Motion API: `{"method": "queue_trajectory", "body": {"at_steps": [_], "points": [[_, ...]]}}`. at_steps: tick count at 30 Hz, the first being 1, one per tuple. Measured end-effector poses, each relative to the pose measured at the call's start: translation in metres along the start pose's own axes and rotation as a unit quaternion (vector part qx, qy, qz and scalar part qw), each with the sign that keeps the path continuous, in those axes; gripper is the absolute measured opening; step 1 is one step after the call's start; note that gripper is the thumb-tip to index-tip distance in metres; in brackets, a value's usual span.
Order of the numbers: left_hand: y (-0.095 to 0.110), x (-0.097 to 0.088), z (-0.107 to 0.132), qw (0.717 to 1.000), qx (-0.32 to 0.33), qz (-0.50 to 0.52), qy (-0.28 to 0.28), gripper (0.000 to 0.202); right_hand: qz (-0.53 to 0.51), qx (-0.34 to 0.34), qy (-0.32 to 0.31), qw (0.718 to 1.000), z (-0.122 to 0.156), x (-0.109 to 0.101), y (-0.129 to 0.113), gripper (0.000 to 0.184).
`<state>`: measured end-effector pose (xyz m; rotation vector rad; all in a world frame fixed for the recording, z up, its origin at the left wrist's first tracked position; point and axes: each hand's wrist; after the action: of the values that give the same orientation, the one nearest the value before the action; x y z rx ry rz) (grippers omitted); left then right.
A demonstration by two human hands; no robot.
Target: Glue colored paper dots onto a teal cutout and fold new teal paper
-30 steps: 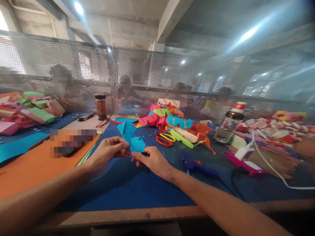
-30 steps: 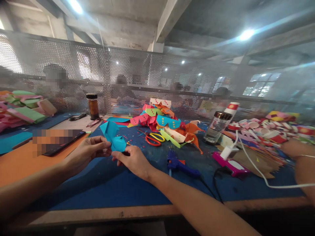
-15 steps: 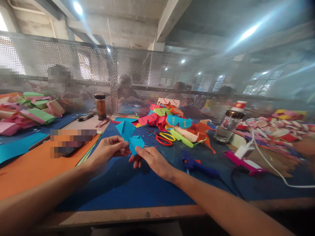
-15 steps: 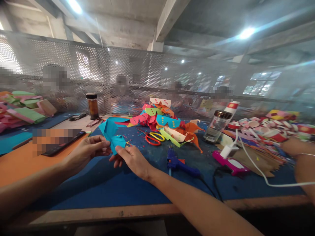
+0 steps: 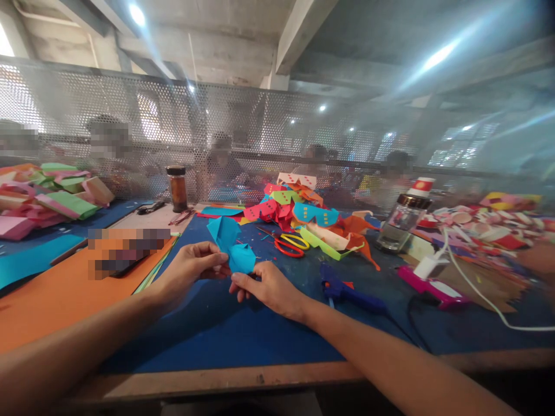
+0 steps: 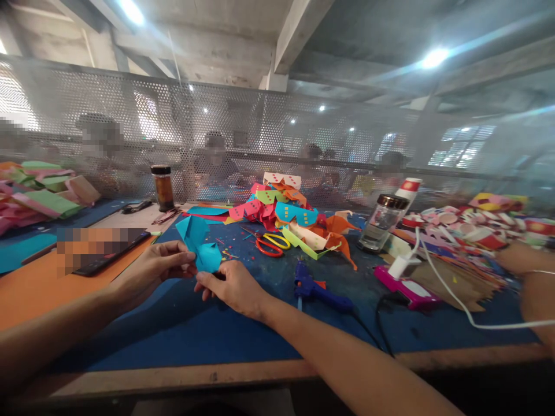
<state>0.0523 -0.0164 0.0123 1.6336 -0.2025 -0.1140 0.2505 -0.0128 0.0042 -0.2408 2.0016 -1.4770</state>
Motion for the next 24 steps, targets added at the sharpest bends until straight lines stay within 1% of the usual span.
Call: {"method": "queue_trajectory", "body": {"at_steps": [8,14,24], "points": [[-0.0025,-0.0032,-0.0009,0.999,0.008,0.022,-0.032,0.031,0.021,0.008,0.007,1.0,-0.0016,0.0015,0.0058,0.033],[-0.0019,-0.0037,-0.0002,0.999,0.012,0.03,-0.023,0.03,0.022,0.018,0.005,1.0,-0.0009,0.0026,0.0024,0.029],[-0.0042,-0.0057,-0.0032,0.999,0.007,0.046,-0.014,0.031,0.03,0.014,0.009,0.999,-0.001,0.0013,0.0026,0.031]]}}
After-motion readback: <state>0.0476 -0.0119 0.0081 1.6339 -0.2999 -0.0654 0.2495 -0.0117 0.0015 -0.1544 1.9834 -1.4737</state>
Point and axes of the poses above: each hand's wrist, its own z-axis away from the middle knuckle, its own x-axis out of the palm, y = z × x, and after that the axes turned 4 degrees about -z, right-handed
